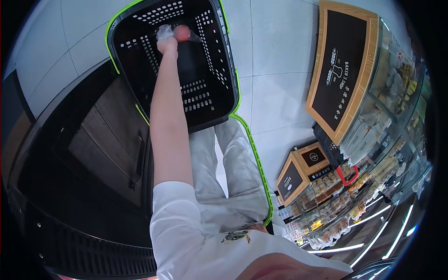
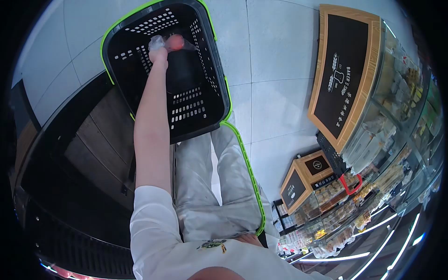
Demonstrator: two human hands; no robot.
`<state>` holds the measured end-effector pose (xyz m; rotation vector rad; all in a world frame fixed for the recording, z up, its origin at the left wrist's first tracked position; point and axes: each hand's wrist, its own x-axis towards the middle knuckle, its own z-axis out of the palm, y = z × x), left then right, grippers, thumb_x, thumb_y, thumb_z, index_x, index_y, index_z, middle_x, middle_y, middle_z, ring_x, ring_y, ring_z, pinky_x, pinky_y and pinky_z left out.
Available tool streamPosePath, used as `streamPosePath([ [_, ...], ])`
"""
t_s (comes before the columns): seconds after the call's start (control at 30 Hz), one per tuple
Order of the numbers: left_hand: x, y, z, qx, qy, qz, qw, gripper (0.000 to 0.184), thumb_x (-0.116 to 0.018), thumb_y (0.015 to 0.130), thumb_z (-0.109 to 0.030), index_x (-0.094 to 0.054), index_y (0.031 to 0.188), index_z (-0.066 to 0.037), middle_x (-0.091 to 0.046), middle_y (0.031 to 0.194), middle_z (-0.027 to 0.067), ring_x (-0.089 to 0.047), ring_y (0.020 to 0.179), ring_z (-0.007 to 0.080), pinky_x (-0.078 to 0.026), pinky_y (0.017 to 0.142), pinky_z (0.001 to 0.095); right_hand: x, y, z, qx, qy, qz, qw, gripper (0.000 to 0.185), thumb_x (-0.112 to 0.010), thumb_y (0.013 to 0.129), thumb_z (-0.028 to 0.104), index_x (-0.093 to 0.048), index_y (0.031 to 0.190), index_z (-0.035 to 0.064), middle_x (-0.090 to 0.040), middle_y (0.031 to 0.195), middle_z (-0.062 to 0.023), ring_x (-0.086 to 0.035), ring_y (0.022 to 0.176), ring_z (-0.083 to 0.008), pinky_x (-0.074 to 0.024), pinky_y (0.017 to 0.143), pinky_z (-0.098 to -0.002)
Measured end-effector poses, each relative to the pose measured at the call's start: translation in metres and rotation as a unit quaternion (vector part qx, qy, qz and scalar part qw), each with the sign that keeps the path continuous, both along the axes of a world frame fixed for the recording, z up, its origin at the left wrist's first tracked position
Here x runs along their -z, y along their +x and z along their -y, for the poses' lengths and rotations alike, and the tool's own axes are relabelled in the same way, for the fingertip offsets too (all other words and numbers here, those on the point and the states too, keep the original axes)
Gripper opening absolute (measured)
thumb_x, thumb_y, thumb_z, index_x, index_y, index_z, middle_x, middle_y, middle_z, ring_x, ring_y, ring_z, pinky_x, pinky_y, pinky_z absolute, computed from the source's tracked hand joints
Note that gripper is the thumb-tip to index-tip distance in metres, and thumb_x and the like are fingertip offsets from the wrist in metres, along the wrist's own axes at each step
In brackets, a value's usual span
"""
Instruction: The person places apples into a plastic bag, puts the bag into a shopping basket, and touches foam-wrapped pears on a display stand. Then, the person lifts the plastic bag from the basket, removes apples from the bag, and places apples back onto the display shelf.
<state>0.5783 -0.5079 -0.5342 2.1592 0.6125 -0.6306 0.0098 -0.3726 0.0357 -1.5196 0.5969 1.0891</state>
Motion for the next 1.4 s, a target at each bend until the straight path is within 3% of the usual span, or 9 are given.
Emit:
streamPosePath([
  [0.1,-0.001,0.013,0.004,0.024,0.015,-0.022,0.999,0.042,-0.06,0.083,-0.006,-0.064,0.12,0.013,-0.07,0.119,0.0231,-0.068,0.113,0.034,-0.052,0.095,0.0393,0.0,0.003,0.0,-0.001,0.001,-0.003,1.0,0.047,-0.063,0.094,0.043,-0.062,0.134,0.0194,-0.064,0.109,-0.0044,-0.059,0.115,-0.0273,-0.0381,0.102,-0.0441],
  [0.2,-0.004,0.029,0.008,-0.008,-0.1,-0.033,0.994,0.04,-0.063,0.087,-0.008,-0.065,0.124,0.006,-0.07,0.121,0.0196,-0.068,0.112,0.0283,-0.052,0.095,0.0378,-0.001,0.006,0.001,-0.003,0.0,-0.007,1.0,0.047,-0.063,0.094,0.043,-0.062,0.135,0.0197,-0.064,0.109,-0.0043,-0.059,0.115,-0.0274,-0.0379,0.102,-0.0443],
  [0.33,-0.011,0.041,0.009,0.08,-0.039,-0.016,0.996,0.042,-0.071,0.085,-0.016,-0.068,0.126,-0.006,-0.072,0.122,0.0146,-0.069,0.115,0.0296,-0.051,0.098,0.0397,-0.003,0.006,0.003,-0.011,0.0,-0.01,1.0,0.048,-0.063,0.094,0.044,-0.061,0.135,0.0201,-0.064,0.109,-0.0042,-0.059,0.116,-0.0275,-0.0377,0.102,-0.0447],
  [0.63,-0.031,0.036,0.012,0.145,-0.036,0.01,0.989,0.048,-0.071,0.093,-0.024,-0.059,0.133,0.001,-0.069,0.125,0.016,-0.065,0.117,0.0291,-0.049,0.101,0.0388,-0.009,0.007,-0.003,-0.017,-0.009,-0.008,1.0,0.048,-0.062,0.094,0.045,-0.061,0.136,0.0209,-0.064,0.11,-0.0041,-0.058,0.118,-0.0278,-0.0373,0.103,-0.0455],
  [0.77,-0.015,0.006,-0.011,0.145,-0.031,0.089,0.985,0.046,-0.074,0.09,-0.028,-0.062,0.125,0.0,-0.071,0.116,0.0203,-0.068,0.111,0.0328,-0.051,0.1,0.0417,-0.016,0.01,-0.007,-0.023,-0.021,0.005,0.999,0.048,-0.061,0.094,0.045,-0.061,0.136,0.0213,-0.064,0.11,-0.004,-0.058,0.118,-0.0279,-0.0371,0.103,-0.0459],
  [1.03,-0.17,-0.172,-0.095,0.099,-0.149,0.109,0.978,0.013,-0.062,0.095,-0.004,-0.065,0.107,-0.001,-0.072,0.094,0.0119,-0.07,0.089,0.021,-0.055,0.083,0.0344,-0.029,0.055,0.019,-0.027,-0.058,0.049,0.997,0.046,-0.063,0.095,0.044,-0.061,0.134,0.0205,-0.064,0.111,-0.0051,-0.057,0.118,-0.0266,-0.037,0.097,-0.0452],
  [1.1,-0.213,-0.21,-0.118,0.139,-0.155,0.067,0.976,0.013,-0.062,0.095,-0.004,-0.064,0.107,-0.002,-0.072,0.092,0.0112,-0.07,0.086,0.0213,-0.056,0.081,0.0349,-0.037,0.072,0.024,-0.07,-0.072,0.058,0.993,0.045,-0.064,0.095,0.043,-0.062,0.132,0.0189,-0.065,0.111,-0.0054,-0.058,0.114,-0.0261,-0.0372,0.095,-0.0436],
  [1.23,-0.279,-0.276,-0.166,0.289,-0.151,-0.032,0.945,0.017,-0.065,0.095,-0.016,-0.065,0.108,-0.006,-0.073,0.094,0.0122,-0.072,0.087,0.0254,-0.056,0.08,0.0378,-0.063,0.109,0.03,0.023,-0.138,0.143,0.98,0.033,-0.06,0.1,0.035,-0.066,0.122,0.0116,-0.069,0.106,-0.0093,-0.062,0.102,-0.0287,-0.0381,0.091,-0.0418],
  [1.4,-0.377,-0.269,-0.201,0.406,-0.219,-0.108,0.881,0.019,-0.065,0.094,-0.022,-0.066,0.105,-0.007,-0.074,0.094,0.0122,-0.072,0.09,0.027,-0.056,0.08,0.0394,-0.079,0.14,0.038,0.105,-0.216,0.197,0.951,0.031,-0.053,0.104,0.03,-0.068,0.112,0.0042,-0.07,0.091,-0.0152,-0.065,0.091,-0.0342,-0.0387,0.085,-0.0426],
])
